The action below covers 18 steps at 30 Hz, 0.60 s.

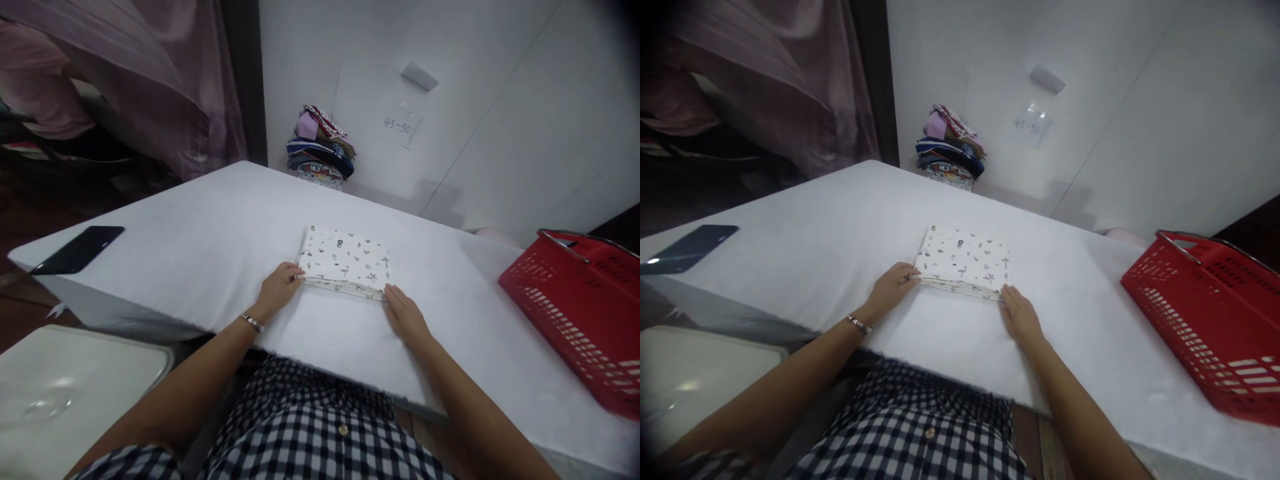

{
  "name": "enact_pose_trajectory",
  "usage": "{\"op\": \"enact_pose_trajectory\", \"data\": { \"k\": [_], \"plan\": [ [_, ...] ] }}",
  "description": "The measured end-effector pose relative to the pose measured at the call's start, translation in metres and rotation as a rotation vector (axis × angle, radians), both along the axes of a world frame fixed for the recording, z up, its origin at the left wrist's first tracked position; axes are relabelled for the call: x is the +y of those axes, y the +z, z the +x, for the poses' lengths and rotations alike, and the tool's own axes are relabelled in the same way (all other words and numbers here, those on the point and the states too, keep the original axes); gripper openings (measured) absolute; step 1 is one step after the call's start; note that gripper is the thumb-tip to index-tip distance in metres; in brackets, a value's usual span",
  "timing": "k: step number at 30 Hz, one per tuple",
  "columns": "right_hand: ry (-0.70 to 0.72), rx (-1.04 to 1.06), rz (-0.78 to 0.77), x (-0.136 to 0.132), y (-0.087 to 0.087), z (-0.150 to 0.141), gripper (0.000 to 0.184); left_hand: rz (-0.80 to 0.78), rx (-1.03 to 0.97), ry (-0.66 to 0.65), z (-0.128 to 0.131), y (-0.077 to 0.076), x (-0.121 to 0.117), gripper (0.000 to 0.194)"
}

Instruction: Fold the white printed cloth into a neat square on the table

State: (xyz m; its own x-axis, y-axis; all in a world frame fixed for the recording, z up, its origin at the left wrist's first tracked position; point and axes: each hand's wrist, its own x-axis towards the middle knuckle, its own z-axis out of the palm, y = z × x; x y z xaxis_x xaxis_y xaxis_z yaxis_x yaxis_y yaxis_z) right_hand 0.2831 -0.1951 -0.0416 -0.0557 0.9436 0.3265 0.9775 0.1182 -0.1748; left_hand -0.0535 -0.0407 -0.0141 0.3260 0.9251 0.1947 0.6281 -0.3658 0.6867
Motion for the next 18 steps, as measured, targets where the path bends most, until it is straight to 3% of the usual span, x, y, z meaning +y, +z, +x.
{"op": "enact_pose_trajectory", "data": {
  "k": [5,9,14,18],
  "plan": [
    [-0.016,0.077,0.005,0.001,0.0,-0.005,0.047,0.046,0.046,-0.004,-0.002,0.002,0.0,0.022],
    [-0.075,0.076,-0.02,0.007,0.014,-0.014,0.047,0.259,0.201,-0.004,0.01,0.016,-0.01,0.028],
    [-0.013,-0.017,-0.053,0.031,0.029,-0.036,0.049,0.532,0.336,-0.259,0.04,0.021,-0.017,0.042],
    [0.004,-0.067,-0.09,0.037,0.019,-0.04,0.05,0.5,0.432,-0.4,0.046,0.003,-0.005,0.053]
  ]
}}
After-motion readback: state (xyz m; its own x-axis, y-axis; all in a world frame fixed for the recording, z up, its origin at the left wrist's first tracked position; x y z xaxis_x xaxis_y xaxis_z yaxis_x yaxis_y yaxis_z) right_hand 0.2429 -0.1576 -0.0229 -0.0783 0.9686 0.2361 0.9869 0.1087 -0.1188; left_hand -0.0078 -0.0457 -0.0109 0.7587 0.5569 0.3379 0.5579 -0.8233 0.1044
